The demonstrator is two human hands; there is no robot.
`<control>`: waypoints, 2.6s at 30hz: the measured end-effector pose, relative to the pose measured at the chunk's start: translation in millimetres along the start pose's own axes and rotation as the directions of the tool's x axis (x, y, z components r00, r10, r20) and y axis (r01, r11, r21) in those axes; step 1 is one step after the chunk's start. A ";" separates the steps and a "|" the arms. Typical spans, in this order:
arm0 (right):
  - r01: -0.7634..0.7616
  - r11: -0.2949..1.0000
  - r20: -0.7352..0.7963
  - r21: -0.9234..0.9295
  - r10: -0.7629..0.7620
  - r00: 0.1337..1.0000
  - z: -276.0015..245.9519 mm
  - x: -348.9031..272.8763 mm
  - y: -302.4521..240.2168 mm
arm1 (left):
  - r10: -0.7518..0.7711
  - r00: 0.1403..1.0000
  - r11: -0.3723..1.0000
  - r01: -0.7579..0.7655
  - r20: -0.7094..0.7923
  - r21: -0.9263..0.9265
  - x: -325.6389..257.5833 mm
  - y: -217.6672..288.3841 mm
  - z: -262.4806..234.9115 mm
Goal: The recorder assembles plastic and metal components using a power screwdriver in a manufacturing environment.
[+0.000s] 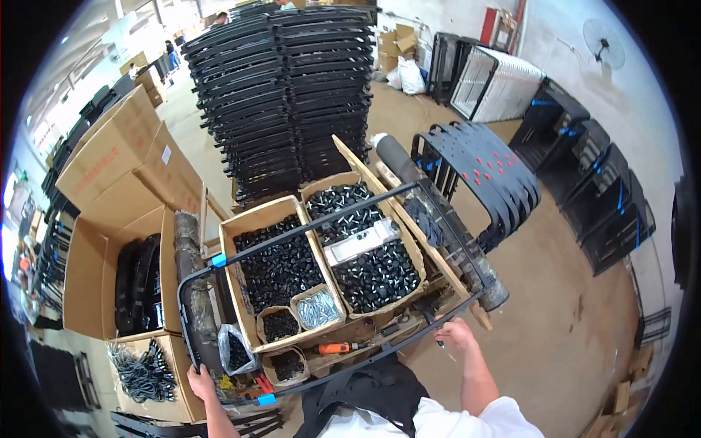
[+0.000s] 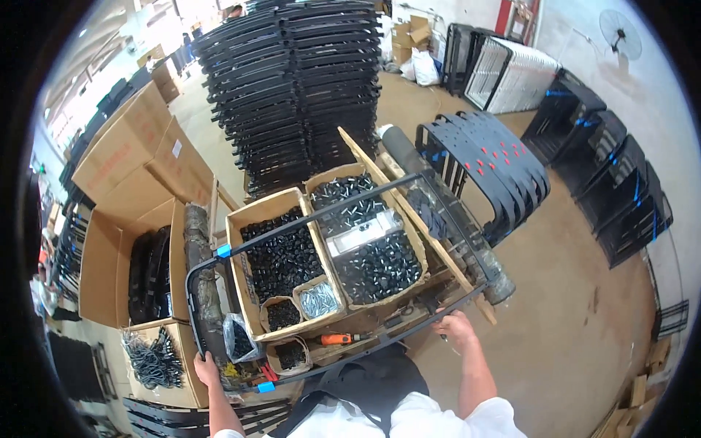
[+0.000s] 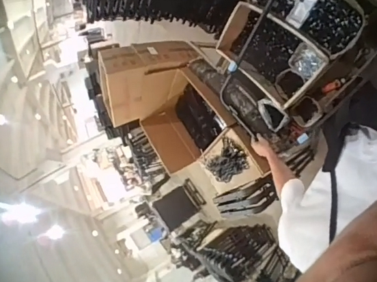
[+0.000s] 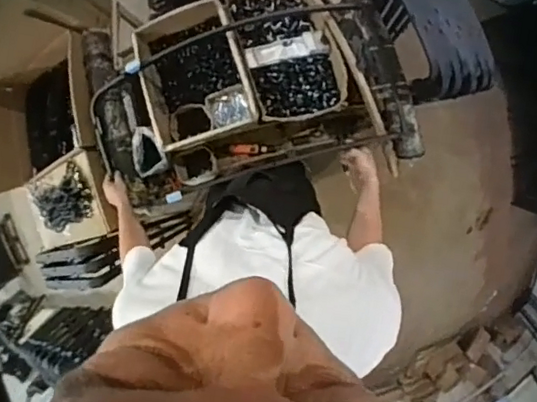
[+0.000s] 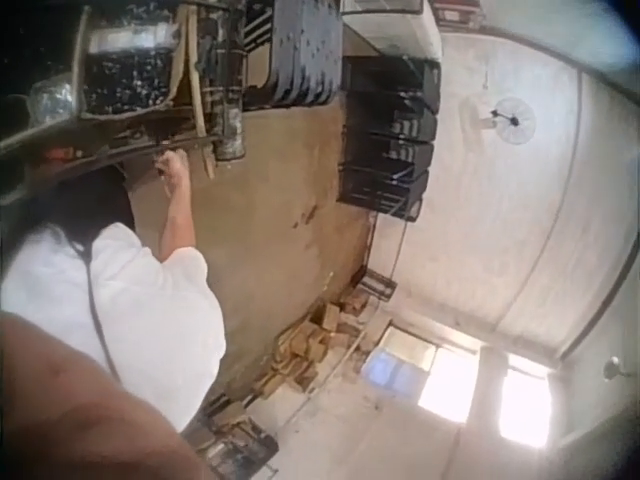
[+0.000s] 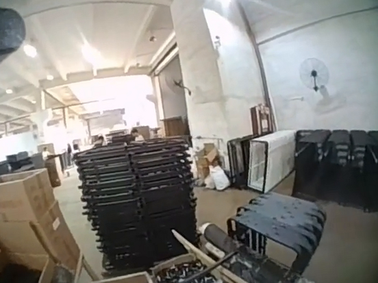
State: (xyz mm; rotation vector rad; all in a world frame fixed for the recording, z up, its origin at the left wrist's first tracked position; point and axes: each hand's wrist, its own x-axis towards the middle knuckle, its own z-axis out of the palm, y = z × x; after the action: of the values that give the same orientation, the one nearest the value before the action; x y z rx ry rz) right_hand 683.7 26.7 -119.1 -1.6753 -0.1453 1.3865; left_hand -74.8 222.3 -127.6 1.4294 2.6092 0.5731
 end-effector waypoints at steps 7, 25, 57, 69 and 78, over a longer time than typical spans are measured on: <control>0.046 0.480 -0.142 -0.876 -0.348 0.927 1.6 111.4 41.7 | 0.197 0.899 0.975 -0.223 -0.390 -0.021 -28.4 55.1 -10.5; 0.386 0.196 0.252 -0.902 -0.488 0.836 -113.2 187.2 61.6 | 0.866 0.380 0.460 -0.346 0.326 -0.818 -303.3 409.0 49.9; 0.067 0.552 -0.129 -0.831 -0.308 0.943 -105.9 -129.8 -224.7 | 0.791 -0.455 0.561 0.273 0.409 -0.781 -495.2 677.5 70.7; -0.018 0.465 -0.142 -0.885 -0.233 0.962 -106.0 -118.8 -219.0 | 0.847 -0.405 0.486 0.329 0.344 -0.810 -501.6 672.4 88.3; -0.112 0.533 -0.171 -0.838 -0.062 0.983 -116.7 -99.5 -217.2 | 0.811 -0.443 0.539 0.316 0.381 -0.780 -496.5 668.7 96.8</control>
State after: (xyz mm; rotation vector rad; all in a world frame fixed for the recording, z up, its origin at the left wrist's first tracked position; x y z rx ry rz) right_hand 840.1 23.6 95.9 -2.6119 -0.8180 1.2260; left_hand 752.4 160.2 -5.1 1.2531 0.1524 0.0606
